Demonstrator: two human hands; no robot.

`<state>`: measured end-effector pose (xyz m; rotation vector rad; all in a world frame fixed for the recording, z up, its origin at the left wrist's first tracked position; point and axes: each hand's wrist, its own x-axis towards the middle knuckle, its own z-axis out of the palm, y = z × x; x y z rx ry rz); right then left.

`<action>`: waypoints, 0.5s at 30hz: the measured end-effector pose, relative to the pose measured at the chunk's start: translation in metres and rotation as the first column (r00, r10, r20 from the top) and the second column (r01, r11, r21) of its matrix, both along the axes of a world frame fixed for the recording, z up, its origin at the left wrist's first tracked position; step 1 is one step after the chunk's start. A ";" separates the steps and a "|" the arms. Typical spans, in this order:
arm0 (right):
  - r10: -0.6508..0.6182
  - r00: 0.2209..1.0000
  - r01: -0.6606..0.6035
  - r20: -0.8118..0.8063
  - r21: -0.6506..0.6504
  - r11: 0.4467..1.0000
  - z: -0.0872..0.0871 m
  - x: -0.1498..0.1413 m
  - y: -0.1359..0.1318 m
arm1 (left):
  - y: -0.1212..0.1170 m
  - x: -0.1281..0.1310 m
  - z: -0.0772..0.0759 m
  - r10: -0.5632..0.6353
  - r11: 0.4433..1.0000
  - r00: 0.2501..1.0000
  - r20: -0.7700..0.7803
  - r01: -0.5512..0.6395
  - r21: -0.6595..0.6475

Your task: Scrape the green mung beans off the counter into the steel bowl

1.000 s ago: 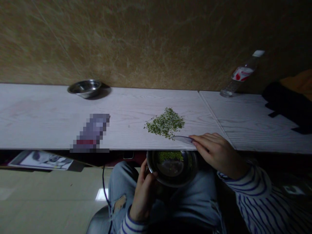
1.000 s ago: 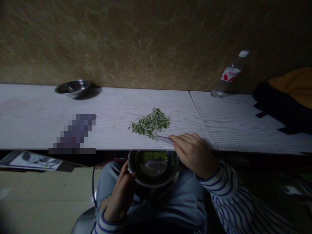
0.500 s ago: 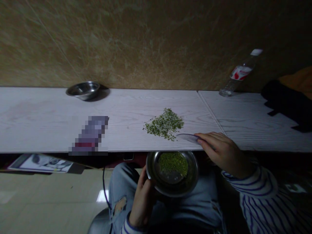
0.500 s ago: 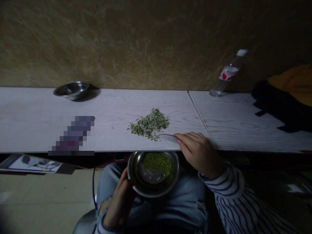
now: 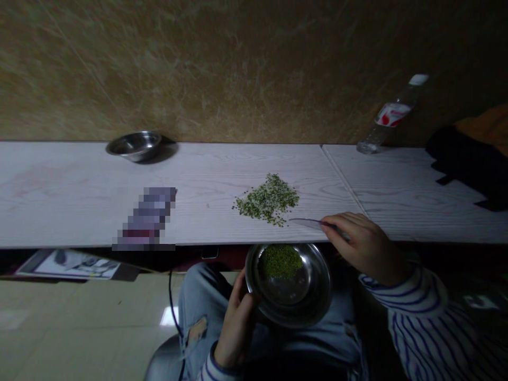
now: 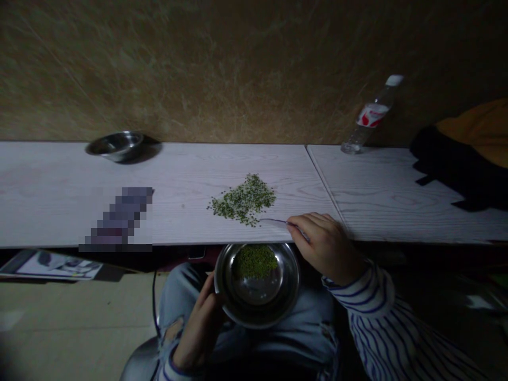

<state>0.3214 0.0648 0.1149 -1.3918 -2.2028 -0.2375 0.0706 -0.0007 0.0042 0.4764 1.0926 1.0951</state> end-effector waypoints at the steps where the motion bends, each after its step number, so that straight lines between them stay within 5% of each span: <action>1: -0.002 1.000 0.001 -0.012 -0.012 1.000 -0.001 0.000 0.000 | 0.000 -0.001 0.000 -0.003 1.000 1.000 0.023 0.003 -0.027; 5: -0.033 0.998 0.031 -0.050 -0.043 0.999 -0.003 0.000 -0.001 | -0.001 -0.003 0.003 -0.024 0.993 0.997 0.069 0.032 -0.112; 15: -0.049 0.997 0.047 -0.053 -0.040 0.998 -0.005 0.000 0.000 | 0.002 -0.008 0.005 -0.021 0.996 0.998 0.056 0.025 -0.085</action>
